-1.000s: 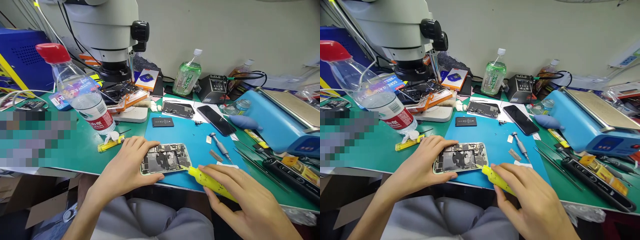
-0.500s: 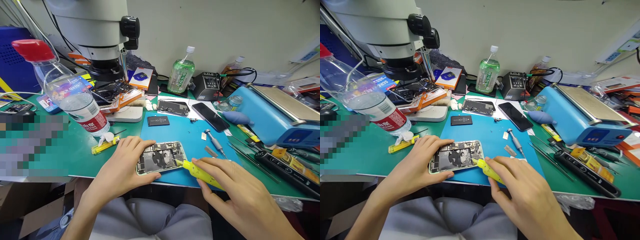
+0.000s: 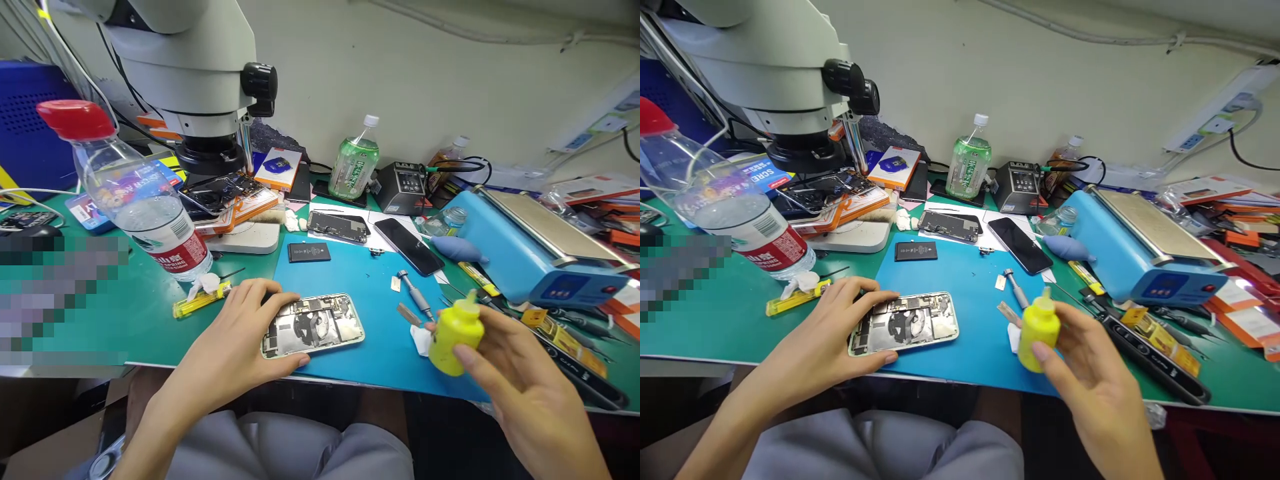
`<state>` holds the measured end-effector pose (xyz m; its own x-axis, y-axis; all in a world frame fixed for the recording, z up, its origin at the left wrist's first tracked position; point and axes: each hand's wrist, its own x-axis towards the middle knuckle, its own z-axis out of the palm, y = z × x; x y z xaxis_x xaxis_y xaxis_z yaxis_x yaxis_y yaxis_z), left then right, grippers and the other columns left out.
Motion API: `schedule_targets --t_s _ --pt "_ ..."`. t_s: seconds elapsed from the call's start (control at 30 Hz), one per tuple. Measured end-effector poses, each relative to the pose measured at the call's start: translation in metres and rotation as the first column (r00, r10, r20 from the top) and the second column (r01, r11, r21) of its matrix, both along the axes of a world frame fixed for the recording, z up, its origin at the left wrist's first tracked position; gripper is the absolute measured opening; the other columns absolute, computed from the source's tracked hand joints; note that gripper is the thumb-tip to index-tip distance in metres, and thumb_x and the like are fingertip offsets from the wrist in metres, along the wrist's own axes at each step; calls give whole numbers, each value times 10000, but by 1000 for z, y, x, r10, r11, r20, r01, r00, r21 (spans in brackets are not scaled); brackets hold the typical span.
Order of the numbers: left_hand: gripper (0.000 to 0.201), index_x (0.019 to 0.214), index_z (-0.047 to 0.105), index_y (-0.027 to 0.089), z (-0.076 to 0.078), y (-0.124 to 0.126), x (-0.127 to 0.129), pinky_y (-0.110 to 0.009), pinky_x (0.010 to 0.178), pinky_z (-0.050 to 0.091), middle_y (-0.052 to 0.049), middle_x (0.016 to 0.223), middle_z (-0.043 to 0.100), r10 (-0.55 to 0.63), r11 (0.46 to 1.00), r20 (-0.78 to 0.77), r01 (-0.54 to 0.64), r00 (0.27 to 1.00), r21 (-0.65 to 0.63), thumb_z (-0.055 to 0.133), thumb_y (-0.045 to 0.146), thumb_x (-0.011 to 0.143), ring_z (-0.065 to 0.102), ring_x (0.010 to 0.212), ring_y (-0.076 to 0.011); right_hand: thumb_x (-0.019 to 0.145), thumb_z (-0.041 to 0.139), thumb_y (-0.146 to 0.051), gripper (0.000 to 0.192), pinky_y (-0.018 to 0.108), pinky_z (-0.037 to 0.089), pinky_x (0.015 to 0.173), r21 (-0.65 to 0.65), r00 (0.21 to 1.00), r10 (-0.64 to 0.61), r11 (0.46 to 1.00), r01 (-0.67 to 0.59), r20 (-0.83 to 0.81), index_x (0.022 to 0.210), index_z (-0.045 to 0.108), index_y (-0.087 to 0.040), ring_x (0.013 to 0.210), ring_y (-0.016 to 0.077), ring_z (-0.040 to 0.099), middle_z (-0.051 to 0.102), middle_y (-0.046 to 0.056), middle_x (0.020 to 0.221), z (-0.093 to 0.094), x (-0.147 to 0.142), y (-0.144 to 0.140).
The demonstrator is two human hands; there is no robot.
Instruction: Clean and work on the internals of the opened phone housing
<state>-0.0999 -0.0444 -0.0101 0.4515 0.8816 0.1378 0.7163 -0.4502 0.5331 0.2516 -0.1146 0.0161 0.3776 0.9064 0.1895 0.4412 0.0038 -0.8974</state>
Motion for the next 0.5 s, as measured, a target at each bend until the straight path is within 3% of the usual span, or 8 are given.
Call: schedule_targets --t_s 0.07,0.17,0.27,0.4,0.5 --pt "636 1468 539 379 -1 0 0 -509 1136 447 -60 1392 527 -4 1000 2 4 1000 15 770 568 906 488 1332 -330 785 867 -531 605 453 614 1057 47 988 -116 991 122 -105 1333 674 -364 1304 365 688 718 52 1400 2 12 6" --pt "636 1466 555 378 -4 0 -1 -514 1128 456 -64 1392 546 -6 999 15 6 1000 46 775 566 900 506 1325 -343 758 899 -499 595 513 438 1243 111 955 -241 959 262 -170 1298 690 -361 1501 376 503 639 37 1513 10 27 15" --pt "644 1464 562 380 -8 0 -1 -519 1119 467 -64 1391 553 1 998 23 -2 1000 60 776 587 893 511 1325 -351 728 920 -493 606 564 353 1292 124 938 -302 938 324 -167 1263 688 -326 1509 380 491 679 44 1445 13 40 20" --pt "650 1464 558 375 -10 -1 -2 -534 1124 466 -64 1400 547 4 999 15 -5 1000 49 774 597 892 509 1333 -353 744 904 -519 590 623 375 1269 128 947 -318 938 322 -49 1250 665 -329 1454 382 554 705 32 1379 5 53 18" --pt "657 1474 547 374 -8 -1 -1 -538 1126 466 -66 1423 539 9 1000 13 -9 1000 28 773 592 897 502 1349 -355 763 900 -502 571 584 459 1225 146 946 -324 937 317 25 1248 650 -334 1441 381 568 705 39 1363 -2 57 17"
